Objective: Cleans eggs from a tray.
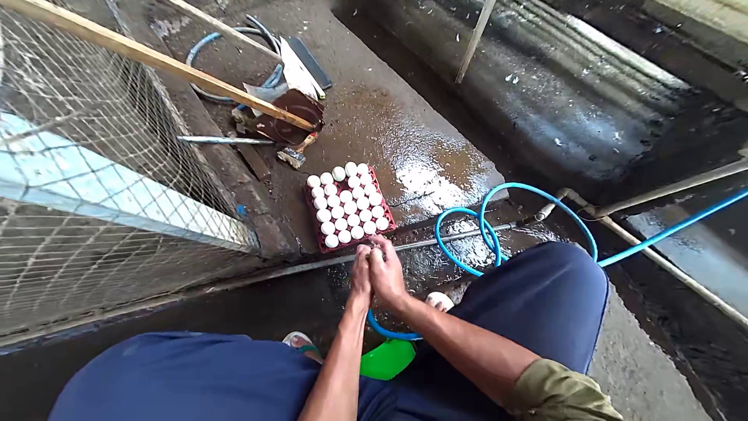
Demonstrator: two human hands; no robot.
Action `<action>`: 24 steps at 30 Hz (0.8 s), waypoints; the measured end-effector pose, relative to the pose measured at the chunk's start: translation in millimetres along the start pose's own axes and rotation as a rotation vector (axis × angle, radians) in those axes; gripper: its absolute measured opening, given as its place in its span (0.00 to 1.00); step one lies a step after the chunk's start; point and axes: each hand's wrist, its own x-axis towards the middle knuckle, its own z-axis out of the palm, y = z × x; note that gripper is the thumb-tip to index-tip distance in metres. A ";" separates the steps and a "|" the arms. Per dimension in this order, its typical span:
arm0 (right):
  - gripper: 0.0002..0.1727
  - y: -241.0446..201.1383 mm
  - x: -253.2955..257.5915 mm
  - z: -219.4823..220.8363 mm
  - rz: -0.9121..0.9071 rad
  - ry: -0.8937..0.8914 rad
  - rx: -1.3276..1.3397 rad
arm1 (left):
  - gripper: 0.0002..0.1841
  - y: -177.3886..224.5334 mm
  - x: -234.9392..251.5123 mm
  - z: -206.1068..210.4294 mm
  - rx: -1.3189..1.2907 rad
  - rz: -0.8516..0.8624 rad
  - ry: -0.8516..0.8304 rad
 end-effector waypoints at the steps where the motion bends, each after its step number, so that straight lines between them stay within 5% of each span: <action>1: 0.26 1.4 6.7 -1.3 0.036 0.008 0.020 | 0.27 0.9 -0.8 -3.2 -0.009 -0.057 -0.035; 4: 0.22 -5.3 39.8 -10.4 0.392 -0.047 0.221 | 0.22 1.6 2.8 -3.3 -0.051 -0.171 -0.126; 6: 0.21 -10.7 40.3 -13.4 0.468 -0.079 0.314 | 0.19 5.0 3.2 -7.3 -0.121 -0.201 -0.161; 11: 0.26 -6.2 7.8 -2.4 -0.001 -0.058 -0.019 | 0.23 1.6 8.6 -3.9 -0.121 -0.020 -0.017; 14: 0.25 -6.6 19.3 -1.2 0.134 -0.021 -0.011 | 0.27 -11.4 12.1 3.4 0.025 0.075 0.059; 18: 0.28 -2.1 -3.4 4.5 -0.065 -0.067 -0.041 | 0.23 -7.2 5.9 3.7 -0.110 0.058 0.124; 24: 0.23 -5.7 51.2 -7.3 0.426 -0.070 0.210 | 0.31 7.0 3.2 -4.8 -0.297 -0.175 -0.105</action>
